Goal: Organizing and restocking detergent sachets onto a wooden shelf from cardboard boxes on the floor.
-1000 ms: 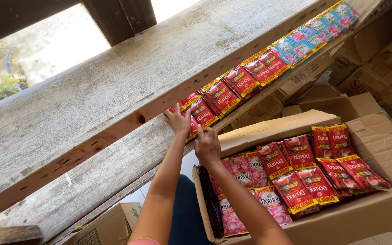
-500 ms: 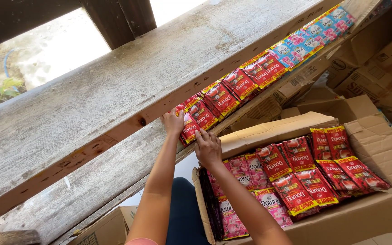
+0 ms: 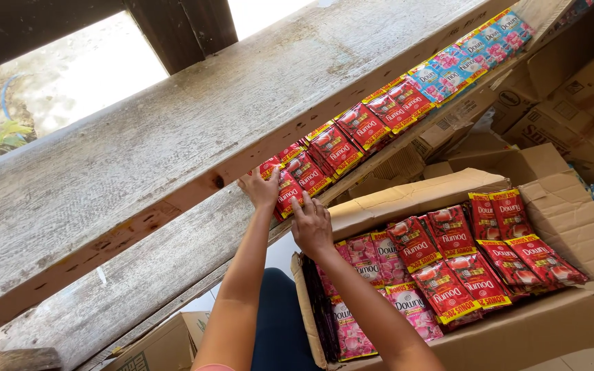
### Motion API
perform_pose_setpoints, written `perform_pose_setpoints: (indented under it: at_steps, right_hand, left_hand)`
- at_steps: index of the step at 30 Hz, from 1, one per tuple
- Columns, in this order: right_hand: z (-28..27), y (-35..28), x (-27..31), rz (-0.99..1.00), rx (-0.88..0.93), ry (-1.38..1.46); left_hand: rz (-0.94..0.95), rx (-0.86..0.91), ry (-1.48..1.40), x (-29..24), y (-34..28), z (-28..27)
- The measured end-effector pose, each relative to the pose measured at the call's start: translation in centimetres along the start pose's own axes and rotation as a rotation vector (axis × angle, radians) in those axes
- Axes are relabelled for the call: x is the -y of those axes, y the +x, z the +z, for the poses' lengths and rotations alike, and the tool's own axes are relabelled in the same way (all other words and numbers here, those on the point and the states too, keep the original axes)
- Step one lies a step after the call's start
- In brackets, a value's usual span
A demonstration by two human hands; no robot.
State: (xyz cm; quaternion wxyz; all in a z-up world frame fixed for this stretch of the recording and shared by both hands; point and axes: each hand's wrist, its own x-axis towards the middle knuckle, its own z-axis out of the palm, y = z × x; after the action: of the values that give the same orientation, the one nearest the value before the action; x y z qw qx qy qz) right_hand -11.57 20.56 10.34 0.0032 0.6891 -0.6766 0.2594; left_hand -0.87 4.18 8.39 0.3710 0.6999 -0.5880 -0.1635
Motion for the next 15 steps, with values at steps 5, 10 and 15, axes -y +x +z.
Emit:
perform_pose_setpoints:
  at_steps: [5,10,15]
  right_hand:
    - [-0.1,-0.1,-0.1,-0.026,-0.006,0.005]
    - [-0.4,0.2,-0.4,-0.033,0.011,0.035]
    - [-2.2,0.1,-0.5,-0.038,0.047,0.049]
  left_hand:
    - [0.004,0.059,0.057,-1.0,-1.0,-0.3]
    - [-0.011,0.035,-0.02,1.1,-0.6,2.3]
    - [-0.049,0.021,-0.079,0.8,-0.8,1.9]
